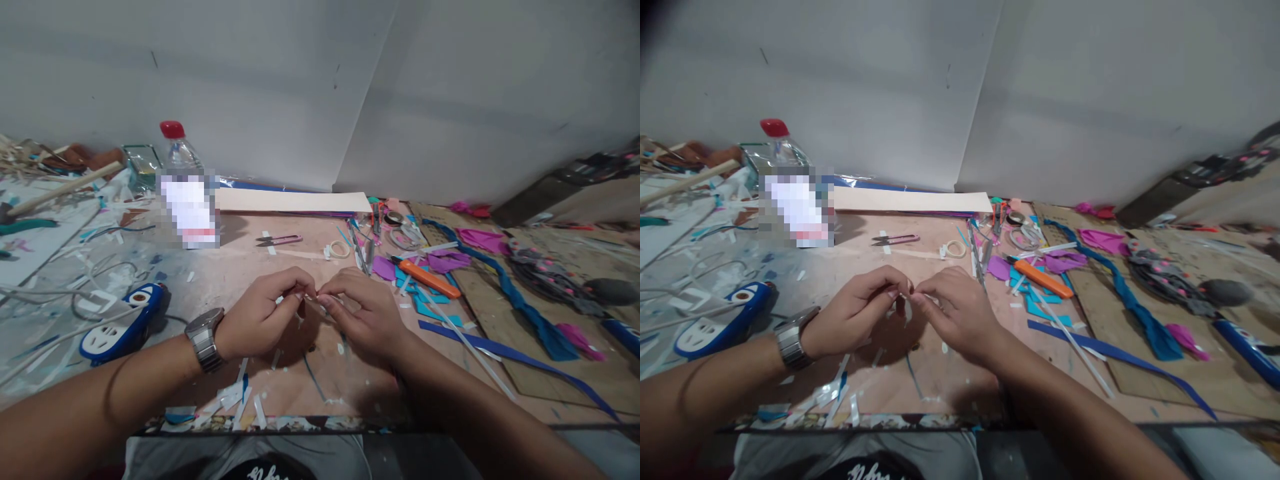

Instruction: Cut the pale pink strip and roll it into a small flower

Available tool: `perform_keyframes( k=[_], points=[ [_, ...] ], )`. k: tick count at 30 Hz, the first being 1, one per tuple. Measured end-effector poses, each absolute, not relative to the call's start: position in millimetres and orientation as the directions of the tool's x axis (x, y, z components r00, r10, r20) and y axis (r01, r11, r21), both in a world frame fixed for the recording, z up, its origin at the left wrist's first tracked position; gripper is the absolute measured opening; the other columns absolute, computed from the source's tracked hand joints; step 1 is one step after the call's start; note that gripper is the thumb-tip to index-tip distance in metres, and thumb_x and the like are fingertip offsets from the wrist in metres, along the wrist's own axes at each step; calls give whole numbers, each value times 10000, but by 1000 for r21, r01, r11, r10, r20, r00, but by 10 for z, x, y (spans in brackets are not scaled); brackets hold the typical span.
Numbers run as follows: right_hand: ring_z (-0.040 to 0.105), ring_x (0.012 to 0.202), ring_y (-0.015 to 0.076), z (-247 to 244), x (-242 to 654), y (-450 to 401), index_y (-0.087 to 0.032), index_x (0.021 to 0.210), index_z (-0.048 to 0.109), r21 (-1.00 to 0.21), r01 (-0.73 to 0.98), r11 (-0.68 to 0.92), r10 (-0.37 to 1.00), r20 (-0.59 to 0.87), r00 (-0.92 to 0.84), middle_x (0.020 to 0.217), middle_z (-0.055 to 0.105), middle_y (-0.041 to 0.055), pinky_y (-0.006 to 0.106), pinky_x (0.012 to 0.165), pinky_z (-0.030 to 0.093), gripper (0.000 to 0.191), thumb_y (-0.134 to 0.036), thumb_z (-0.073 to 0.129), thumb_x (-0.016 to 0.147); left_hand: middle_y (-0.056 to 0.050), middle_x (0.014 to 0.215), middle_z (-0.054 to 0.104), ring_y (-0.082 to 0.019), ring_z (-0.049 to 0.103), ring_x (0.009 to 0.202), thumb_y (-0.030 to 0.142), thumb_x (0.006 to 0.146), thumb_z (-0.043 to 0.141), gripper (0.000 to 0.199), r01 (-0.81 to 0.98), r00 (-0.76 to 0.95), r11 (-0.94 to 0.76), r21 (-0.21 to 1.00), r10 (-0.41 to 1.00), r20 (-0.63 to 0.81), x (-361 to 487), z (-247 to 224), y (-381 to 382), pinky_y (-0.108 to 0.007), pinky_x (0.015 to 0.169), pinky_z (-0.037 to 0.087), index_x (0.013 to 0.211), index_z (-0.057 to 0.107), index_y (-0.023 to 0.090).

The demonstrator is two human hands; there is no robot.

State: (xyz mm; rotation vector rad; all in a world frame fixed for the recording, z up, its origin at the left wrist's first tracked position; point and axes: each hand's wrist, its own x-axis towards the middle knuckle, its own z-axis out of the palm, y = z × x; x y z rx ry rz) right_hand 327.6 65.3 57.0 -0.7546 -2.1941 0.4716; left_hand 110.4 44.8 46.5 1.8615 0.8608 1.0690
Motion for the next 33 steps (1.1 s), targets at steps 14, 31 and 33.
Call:
perform_keyframes(
  k=[14, 31, 33],
  points=[
    [653, 830, 176, 582, 3270, 652, -213, 949, 703, -604, 378, 702, 683, 420, -597, 870, 739, 21, 323, 809, 440, 110, -280, 626, 991, -13, 876, 626, -154, 595, 727, 280, 1063, 382, 141, 229, 464, -424, 876, 839, 285, 1102, 456, 429, -314, 690, 434, 1125, 487, 208],
    [653, 816, 181, 588, 3255, 654, -206, 895, 689, -594, 389, 704, 693, 459, -556, 850, 726, 32, 335, 796, 456, 113, -264, 633, 976, -35, 901, 657, -181, 632, 774, 400, 1053, 447, 218, 341, 471, -459, 820, 839, 273, 1133, 422, 423, -321, 713, 469, 1143, 483, 205],
    [654, 818, 181, 600, 3258, 660, -206, 882, 691, -602, 392, 696, 699, 443, -561, 849, 724, 32, 330, 787, 459, 122, -270, 639, 972, -35, 902, 653, -184, 631, 781, 413, 1051, 452, 224, 354, 460, -476, 805, 838, 294, 1127, 409, 437, -324, 718, 472, 1131, 486, 206]
  ],
)
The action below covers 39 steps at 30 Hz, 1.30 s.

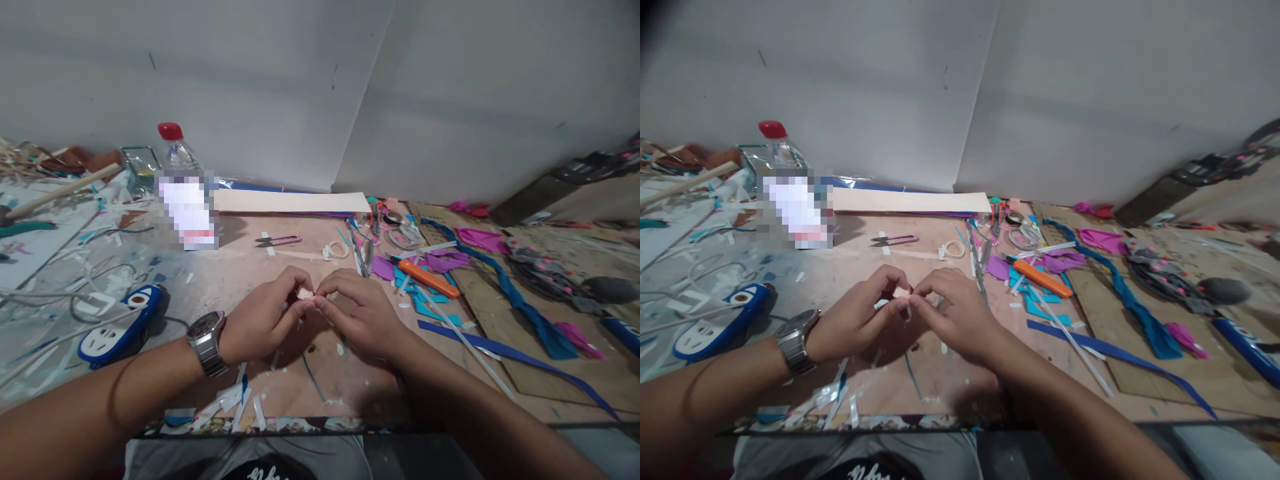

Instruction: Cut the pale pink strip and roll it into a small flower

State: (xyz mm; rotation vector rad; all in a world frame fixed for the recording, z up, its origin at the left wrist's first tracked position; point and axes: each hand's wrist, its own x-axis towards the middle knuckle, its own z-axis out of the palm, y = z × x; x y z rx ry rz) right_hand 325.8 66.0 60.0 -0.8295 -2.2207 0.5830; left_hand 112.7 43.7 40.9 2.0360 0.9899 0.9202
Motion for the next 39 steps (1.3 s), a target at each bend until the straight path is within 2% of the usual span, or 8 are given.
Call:
perform_keyframes(
  k=[7, 12, 17, 23, 27, 30, 35, 39],
  points=[
    [643, 811, 175, 614, 3253, 675, -193, 842, 689, -671, 364, 645, 721, 377, -582, 842, 703, 35, 309, 756, 463, 178, -312, 656, 970, -20, 836, 661, -172, 636, 707, 441, 1058, 433, 256, 389, 485, -527, 755, 814, 319, 1123, 382, 426, -298, 658, 468, 1139, 484, 204],
    [644, 852, 181, 597, 3258, 677, -192, 845, 706, -681, 343, 647, 718, 392, -576, 876, 702, 43, 316, 786, 465, 185, -335, 681, 959, -93, 1036, 710, -204, 689, 786, 418, 1064, 402, 375, 412, 511, -551, 726, 799, 316, 1125, 397, 397, -336, 707, 506, 1369, 409, 200],
    [647, 866, 179, 589, 3266, 675, -196, 858, 717, -692, 344, 634, 725, 379, -574, 896, 690, 50, 317, 798, 479, 182, -350, 699, 952, -124, 1200, 697, -224, 716, 909, 373, 1069, 400, 393, 392, 531, -588, 707, 772, 348, 1107, 361, 423, -345, 759, 530, 1433, 374, 228],
    [643, 902, 192, 579, 3279, 692, -218, 968, 752, -604, 333, 724, 658, 460, -596, 942, 684, 61, 333, 803, 504, 129, -305, 657, 978, -139, 1337, 645, -234, 700, 1067, 316, 1069, 401, 379, 351, 522, -608, 712, 758, 390, 1100, 337, 435, -373, 879, 545, 1437, 373, 231],
    [637, 902, 202, 569, 3286, 701, -225, 956, 751, -544, 339, 767, 622, 502, -601, 934, 690, 56, 353, 814, 502, 96, -272, 669, 967, -142, 1386, 616, -236, 662, 1182, 299, 1074, 387, 385, 313, 522, -598, 738, 758, 392, 1119, 363, 416, -384, 963, 528, 1451, 364, 227],
    [629, 897, 213, 571, 3284, 699, -218, 924, 730, -521, 354, 777, 619, 525, -584, 902, 690, 55, 372, 825, 493, 100, -300, 684, 957, -143, 1385, 619, -242, 674, 1151, 311, 1077, 375, 387, 311, 527, -583, 751, 763, 374, 1124, 381, 403, -395, 943, 529, 1454, 364, 228],
    [613, 871, 209, 560, 3279, 687, -213, 898, 676, -521, 353, 777, 620, 542, -567, 850, 674, 38, 376, 832, 469, 137, -337, 695, 952, -121, 1220, 696, -201, 711, 895, 328, 1076, 371, 408, 299, 548, -565, 769, 761, 346, 1111, 387, 398, -371, 823, 538, 1471, 362, 224],
    [596, 836, 200, 547, 3274, 670, -211, 947, 650, -539, 371, 756, 646, 522, -557, 850, 656, 33, 361, 802, 466, 155, -347, 722, 931, -145, 1358, 635, -238, 691, 1084, 297, 1062, 400, 454, 267, 553, -581, 769, 746, 371, 1105, 379, 397, -399, 931, 533, 1505, 330, 225]
  ],
)
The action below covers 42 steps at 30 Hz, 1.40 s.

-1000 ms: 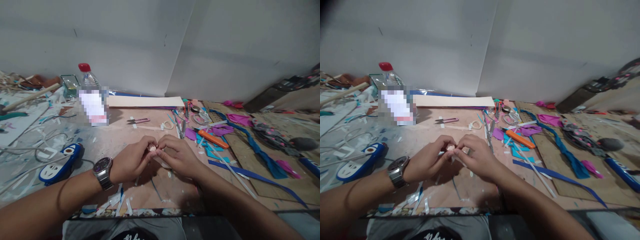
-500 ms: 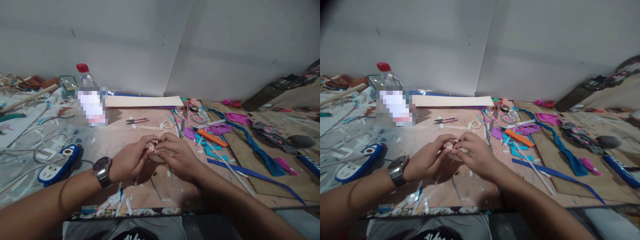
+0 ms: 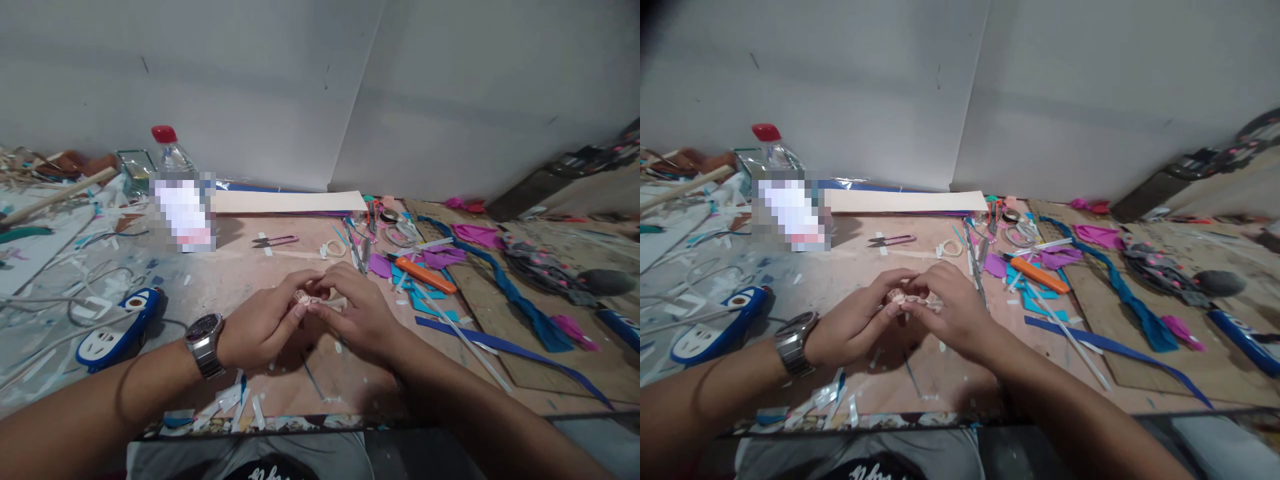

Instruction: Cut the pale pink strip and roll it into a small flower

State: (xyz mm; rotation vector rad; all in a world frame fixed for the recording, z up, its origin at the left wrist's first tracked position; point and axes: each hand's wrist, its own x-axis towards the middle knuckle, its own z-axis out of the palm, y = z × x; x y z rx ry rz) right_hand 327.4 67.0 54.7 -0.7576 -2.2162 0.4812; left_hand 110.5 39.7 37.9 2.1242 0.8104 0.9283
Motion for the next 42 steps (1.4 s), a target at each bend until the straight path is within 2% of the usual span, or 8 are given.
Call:
perform_keyframes(
  k=[3, 9, 14, 19, 22, 26, 32, 42],
  points=[
    [600, 879, 217, 547, 3264, 650, -219, 1053, 662, -516, 369, 773, 625, 517, -585, 909, 663, 54, 372, 804, 485, 162, -342, 687, 951, -163, 1493, 535, -270, 635, 1235, 264, 1044, 427, 535, 245, 562, -614, 751, 721, 406, 1104, 378, 390, -432, 1023, 508, 1551, 258, 235],
    [620, 989, 242, 552, 3256, 637, -240, 1157, 687, -475, 286, 832, 532, 536, -655, 989, 669, 79, 413, 884, 515, 204, -275, 651, 959, -176, 1522, 505, -278, 640, 1221, 267, 1042, 428, 619, 217, 608, -556, 802, 720, 335, 1102, 408, 366, -450, 1022, 513, 1598, 160, 218],
    [614, 1026, 243, 588, 3277, 664, -221, 1143, 663, -497, 277, 822, 538, 521, -663, 1068, 683, 97, 410, 894, 507, 197, -256, 655, 950, -145, 1549, 478, -270, 547, 1342, 289, 1022, 517, 571, 163, 580, -549, 820, 726, 371, 1110, 427, 421, -428, 1096, 463, 1550, 308, 231],
    [619, 947, 234, 595, 3291, 694, -221, 1181, 665, -440, 337, 832, 545, 539, -642, 999, 689, 84, 411, 855, 510, 212, -244, 619, 975, -112, 1306, 660, -211, 666, 1104, 341, 1010, 582, 395, 84, 483, -332, 939, 838, 253, 1141, 439, 470, -347, 921, 542, 1378, 523, 210],
    [628, 943, 233, 573, 3290, 701, -223, 1222, 668, -418, 363, 833, 549, 545, -634, 1001, 698, 86, 407, 845, 517, 242, -245, 616, 986, -75, 1078, 732, -168, 689, 900, 357, 1026, 558, 372, 73, 452, -252, 965, 871, 194, 1159, 424, 453, -310, 810, 539, 1362, 527, 200],
    [631, 954, 229, 548, 3289, 704, -194, 1229, 677, -434, 377, 818, 571, 535, -623, 1005, 704, 97, 397, 848, 518, 261, -267, 642, 980, -9, 844, 709, -114, 595, 621, 397, 1032, 541, 373, 99, 413, -178, 979, 902, 122, 1176, 391, 420, -231, 579, 448, 1344, 476, 203],
    [632, 932, 220, 523, 3288, 720, -175, 1159, 695, -427, 398, 812, 581, 527, -620, 977, 719, 87, 381, 845, 501, 210, -287, 631, 994, -55, 949, 737, -163, 693, 835, 402, 1008, 588, 272, 56, 399, -184, 981, 905, 147, 1181, 407, 445, -284, 761, 530, 1156, 546, 178],
    [643, 923, 218, 521, 3292, 722, -211, 1188, 678, -439, 416, 796, 604, 538, -588, 987, 730, 66, 374, 857, 496, 252, -296, 702, 951, -53, 917, 744, -142, 680, 743, 412, 978, 632, 307, -19, 359, -77, 997, 930, 78, 1174, 420, 484, -257, 704, 534, 1153, 640, 160]
  ],
)
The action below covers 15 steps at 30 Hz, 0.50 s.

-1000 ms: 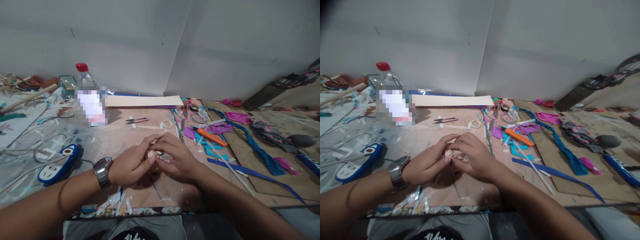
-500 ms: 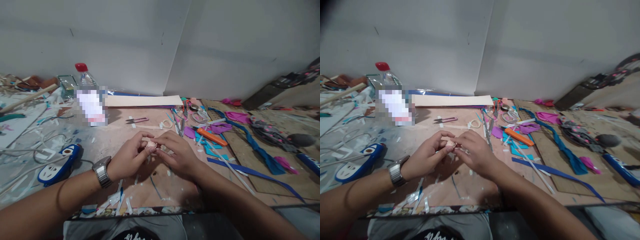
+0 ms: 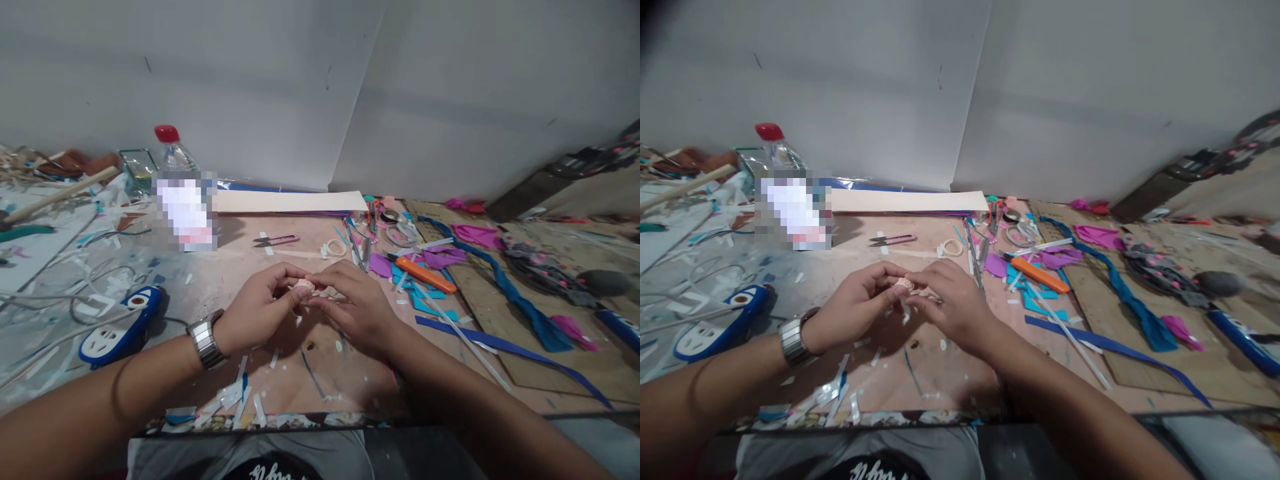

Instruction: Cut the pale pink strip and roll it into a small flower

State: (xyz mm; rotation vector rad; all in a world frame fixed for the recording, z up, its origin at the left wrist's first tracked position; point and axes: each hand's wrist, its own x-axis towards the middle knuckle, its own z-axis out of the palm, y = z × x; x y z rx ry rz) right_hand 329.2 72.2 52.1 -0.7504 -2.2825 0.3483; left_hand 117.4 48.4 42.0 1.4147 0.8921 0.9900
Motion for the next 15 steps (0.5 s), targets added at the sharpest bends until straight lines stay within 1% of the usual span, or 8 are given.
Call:
perform_keyframes(
  k=[2, 3, 6, 8, 12, 15],
  points=[
    [653, 948, 221, 532, 3289, 717, -210, 1186, 673, -456, 420, 785, 618, 538, -573, 1020, 740, 67, 370, 869, 491, 272, -297, 726, 934, -36, 867, 732, -134, 665, 701, 442, 971, 632, 319, -47, 348, -24, 999, 937, 39, 1167, 417, 513, -249, 680, 527, 1116, 660, 160],
    [657, 955, 221, 537, 3287, 715, -209, 1161, 676, -464, 421, 779, 626, 541, -561, 1024, 744, 66, 368, 872, 489, 253, -296, 731, 929, -30, 856, 727, -130, 660, 688, 455, 964, 638, 324, -59, 337, -1, 998, 941, 20, 1163, 415, 528, -246, 671, 524, 1091, 668, 159],
    [669, 928, 214, 543, 3282, 714, -208, 1031, 689, -495, 422, 759, 650, 547, -528, 979, 750, 55, 359, 859, 486, 130, -278, 726, 929, -30, 868, 721, -130, 660, 704, 463, 938, 669, 326, -78, 316, 37, 996, 949, -11, 1156, 413, 557, -248, 683, 526, 1045, 675, 155],
    [674, 898, 206, 543, 3280, 712, -208, 979, 692, -515, 418, 748, 662, 545, -514, 942, 752, 46, 353, 847, 484, 88, -272, 725, 929, -36, 878, 715, -133, 656, 721, 460, 927, 682, 329, -78, 318, 42, 996, 948, -15, 1155, 415, 561, -253, 692, 524, 1037, 674, 151],
    [679, 852, 191, 549, 3273, 704, -209, 926, 702, -550, 420, 722, 690, 529, -494, 884, 750, 30, 339, 821, 479, 78, -279, 736, 923, -22, 856, 681, -101, 554, 642, 490, 923, 673, 355, 13, 311, 32, 999, 950, -35, 1155, 430, 550, -232, 620, 461, 1018, 696, 149],
    [675, 815, 181, 566, 3266, 693, -207, 886, 707, -593, 415, 690, 720, 506, -475, 849, 742, 23, 322, 779, 481, 83, -276, 746, 912, -13, 837, 665, -98, 502, 625, 502, 922, 665, 366, 72, 305, 36, 997, 951, -57, 1151, 453, 544, -230, 595, 418, 1039, 708, 158]
  ],
)
